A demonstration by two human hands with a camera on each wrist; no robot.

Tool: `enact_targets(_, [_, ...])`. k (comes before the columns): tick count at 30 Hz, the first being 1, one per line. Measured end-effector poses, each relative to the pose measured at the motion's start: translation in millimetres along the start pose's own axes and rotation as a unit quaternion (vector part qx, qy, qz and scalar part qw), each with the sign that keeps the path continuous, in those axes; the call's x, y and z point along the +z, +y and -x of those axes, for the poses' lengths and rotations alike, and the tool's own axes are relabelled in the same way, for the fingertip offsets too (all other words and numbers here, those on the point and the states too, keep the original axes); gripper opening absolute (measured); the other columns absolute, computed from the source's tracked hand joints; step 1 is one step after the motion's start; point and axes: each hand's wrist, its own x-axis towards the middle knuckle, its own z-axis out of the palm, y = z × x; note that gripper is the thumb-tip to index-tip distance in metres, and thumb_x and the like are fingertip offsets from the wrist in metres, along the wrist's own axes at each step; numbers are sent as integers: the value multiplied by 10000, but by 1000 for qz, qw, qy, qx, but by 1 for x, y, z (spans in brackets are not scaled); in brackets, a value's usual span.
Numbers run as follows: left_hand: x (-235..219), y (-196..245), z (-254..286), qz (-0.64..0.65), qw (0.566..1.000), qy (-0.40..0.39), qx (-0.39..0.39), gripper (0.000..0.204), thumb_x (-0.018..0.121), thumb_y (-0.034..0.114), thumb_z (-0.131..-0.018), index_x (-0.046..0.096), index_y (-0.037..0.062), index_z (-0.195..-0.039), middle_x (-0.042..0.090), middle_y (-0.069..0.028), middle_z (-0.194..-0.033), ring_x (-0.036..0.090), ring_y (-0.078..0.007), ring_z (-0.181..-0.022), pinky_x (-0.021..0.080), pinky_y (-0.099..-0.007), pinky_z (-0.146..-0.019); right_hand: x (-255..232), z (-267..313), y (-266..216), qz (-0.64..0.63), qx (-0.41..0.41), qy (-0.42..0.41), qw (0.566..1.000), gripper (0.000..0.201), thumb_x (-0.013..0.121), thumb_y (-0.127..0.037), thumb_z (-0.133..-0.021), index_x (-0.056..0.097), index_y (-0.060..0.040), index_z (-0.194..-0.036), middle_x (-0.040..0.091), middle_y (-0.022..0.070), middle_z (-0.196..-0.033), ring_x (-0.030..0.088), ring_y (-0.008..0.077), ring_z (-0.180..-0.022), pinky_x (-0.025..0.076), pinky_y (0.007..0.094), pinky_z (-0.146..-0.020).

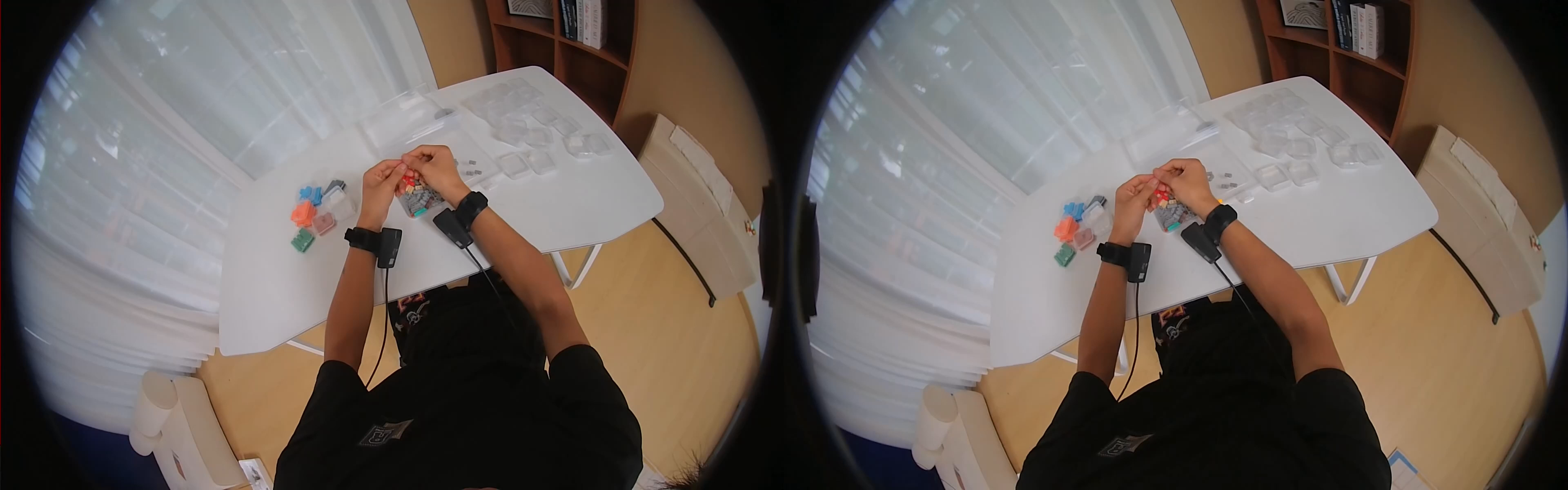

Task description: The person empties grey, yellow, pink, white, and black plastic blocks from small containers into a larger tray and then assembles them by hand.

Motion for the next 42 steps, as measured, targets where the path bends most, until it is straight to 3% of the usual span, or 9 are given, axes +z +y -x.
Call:
enact_targets(10, [0,-3,0,23,1000,13,6,180,602,136,-903,623,-21,-989,636,-34,-747,499,-52,-543,356,-192,-485,-1,-2,3,-31,21,15,999,137,643,-86,-867,676,46,-880,619,36,-683,532,56,-573,434,188,-516])
enact_targets(16, [2,1,2,-56,997,46,-1,171,624,137,-886,656,-26,-927,637,-35,-732,502,-45,-550,361,-181,-492,3,0,2,-31,14,27,999,145,656,-84,-854,676,59,-849,620,40,-644,531,62,-530,432,197,-492])
enact_targets(26, [3,-2,2,20,999,40,-13,172,624,117,-878,656,-42,-934,641,-44,-754,501,-59,-551,354,-192,-486,4,1,8,1,-4,25,1000,140,612,-82,-888,659,50,-879,600,31,-666,522,62,-559,426,192,-504])
enact_targets(35, [-1,-5,-1,45,998,46,-12,204,629,140,-883,650,-38,-979,632,-34,-747,481,-53,-533,353,-197,-486,0,-8,11,-85,17,34,996,148,579,-65,-896,671,47,-928,613,43,-689,547,72,-585,447,196,-523])
enact_targets(41, [1,-2,2,-36,995,91,-17,280,614,211,-907,648,-26,-1052,612,-20,-717,469,-40,-520,336,-184,-457,-3,-12,19,-38,-18,41,998,167,555,-54,-899,666,37,-986,647,73,-832,591,112,-719,488,225,-655])
enact_targets(42, [1,0,3,-64,993,95,-30,300,606,240,-915,651,-18,-1062,602,-13,-700,465,-35,-516,332,-178,-449,-4,-14,24,58,-112,68,990,166,556,-50,-890,670,31,-980,653,81,-865,596,115,-748,488,231,-670])
